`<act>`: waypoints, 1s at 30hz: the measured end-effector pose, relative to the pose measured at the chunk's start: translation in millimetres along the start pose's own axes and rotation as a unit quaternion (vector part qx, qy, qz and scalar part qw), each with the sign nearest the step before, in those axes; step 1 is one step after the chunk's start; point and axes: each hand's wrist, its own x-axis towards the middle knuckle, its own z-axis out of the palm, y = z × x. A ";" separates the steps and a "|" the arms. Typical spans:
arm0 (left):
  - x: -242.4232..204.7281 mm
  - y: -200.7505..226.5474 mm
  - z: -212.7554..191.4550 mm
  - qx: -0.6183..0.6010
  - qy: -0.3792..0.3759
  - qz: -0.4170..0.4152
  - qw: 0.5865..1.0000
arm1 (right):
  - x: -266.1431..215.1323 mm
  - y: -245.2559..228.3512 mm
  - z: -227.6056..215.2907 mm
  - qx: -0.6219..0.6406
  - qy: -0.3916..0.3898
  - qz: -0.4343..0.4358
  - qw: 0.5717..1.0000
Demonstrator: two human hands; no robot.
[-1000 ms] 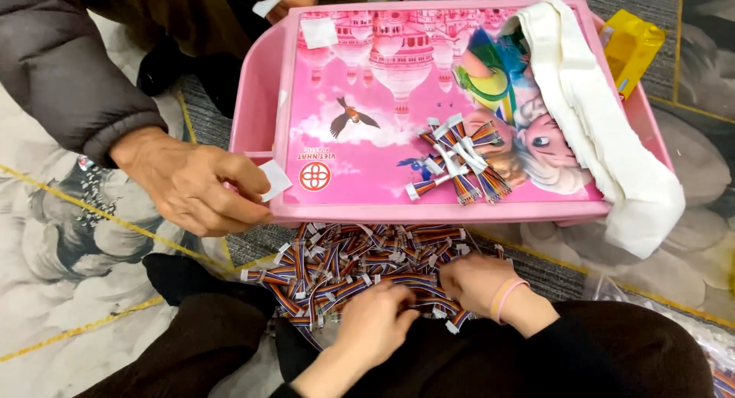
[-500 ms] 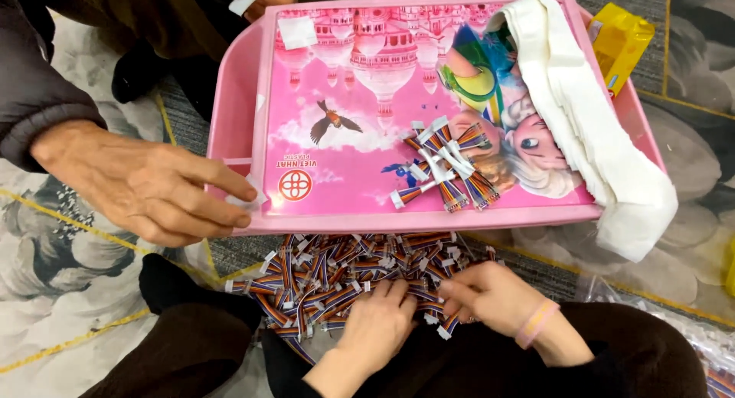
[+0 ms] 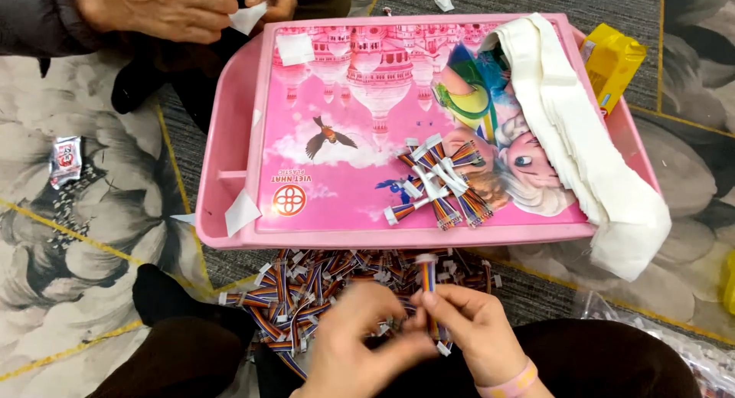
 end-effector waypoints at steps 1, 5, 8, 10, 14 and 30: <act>-1.8 -1.5 -0.5 -0.118 0.048 -0.238 0.963 | -2.7 1.3 -2.1 -0.037 -0.052 -0.021 0.998; 6.6 9.2 -18.4 -0.349 -0.037 -0.306 0.885 | -14.7 -3.4 11.5 -0.118 -0.224 -0.096 0.963; 11.5 27.8 -24.5 -0.157 -0.002 -0.173 0.972 | -16.0 0.7 11.9 -0.033 -0.181 -0.016 0.983; 15.3 32.1 -27.7 -0.125 0.020 -0.203 0.971 | -19.1 -2.9 18.7 0.057 -0.185 -0.035 0.980; 17.2 5.8 -27.3 -0.407 -0.022 -0.306 0.860 | -19.0 -1.5 15.1 0.074 -0.175 -0.035 0.981; 16.1 8.6 -64.4 -0.204 -0.104 -0.098 0.969 | -4.4 -13.1 8.6 0.051 -0.262 0.063 0.962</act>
